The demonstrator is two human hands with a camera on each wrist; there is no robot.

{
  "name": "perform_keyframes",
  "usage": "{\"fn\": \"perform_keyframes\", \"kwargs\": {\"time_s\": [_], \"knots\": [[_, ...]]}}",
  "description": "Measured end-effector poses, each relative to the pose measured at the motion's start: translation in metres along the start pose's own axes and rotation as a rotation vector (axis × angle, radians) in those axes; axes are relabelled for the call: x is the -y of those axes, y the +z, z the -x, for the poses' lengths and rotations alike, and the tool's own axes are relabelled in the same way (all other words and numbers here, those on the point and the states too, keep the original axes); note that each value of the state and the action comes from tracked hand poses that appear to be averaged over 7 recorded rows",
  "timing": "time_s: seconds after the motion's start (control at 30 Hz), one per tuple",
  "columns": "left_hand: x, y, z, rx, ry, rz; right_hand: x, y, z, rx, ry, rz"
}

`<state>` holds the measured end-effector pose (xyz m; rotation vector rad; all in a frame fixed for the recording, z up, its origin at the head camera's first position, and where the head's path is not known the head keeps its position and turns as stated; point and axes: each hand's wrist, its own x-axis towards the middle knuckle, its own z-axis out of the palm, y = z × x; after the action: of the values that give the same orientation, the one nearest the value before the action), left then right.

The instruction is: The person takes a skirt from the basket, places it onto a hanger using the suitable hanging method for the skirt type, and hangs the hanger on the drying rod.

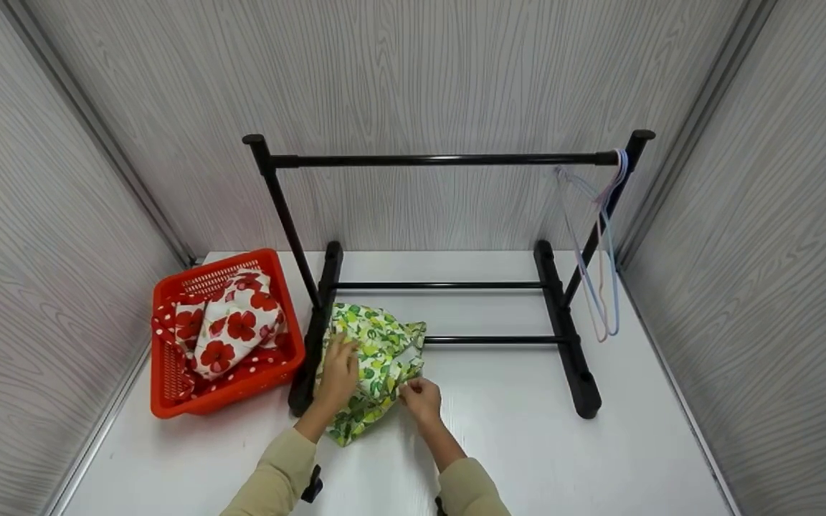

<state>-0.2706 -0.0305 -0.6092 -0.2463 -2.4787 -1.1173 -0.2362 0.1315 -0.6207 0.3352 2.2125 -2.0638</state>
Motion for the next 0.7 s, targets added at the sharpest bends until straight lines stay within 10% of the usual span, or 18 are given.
{"fn": "perform_keyframes", "kwargs": {"time_s": [0.13,0.23,0.4,0.53,0.7], "knots": [[-0.003,0.011,0.016,0.015,0.377,-0.186,0.016,0.000,0.004,-0.003,-0.028,-0.047],[-0.004,0.018,0.028,0.038,0.527,-0.287,0.020,0.001,0.003,-0.002,-0.049,-0.039],[-0.005,0.028,0.035,0.118,0.404,-0.430,0.017,0.005,-0.002,0.021,-0.117,0.071],[-0.008,0.032,0.031,0.034,0.334,-0.497,0.017,0.007,-0.001,0.043,-0.245,0.125],[-0.010,0.027,0.023,-0.146,0.425,-0.525,0.010,0.002,-0.002,0.032,-0.434,0.205]]}}
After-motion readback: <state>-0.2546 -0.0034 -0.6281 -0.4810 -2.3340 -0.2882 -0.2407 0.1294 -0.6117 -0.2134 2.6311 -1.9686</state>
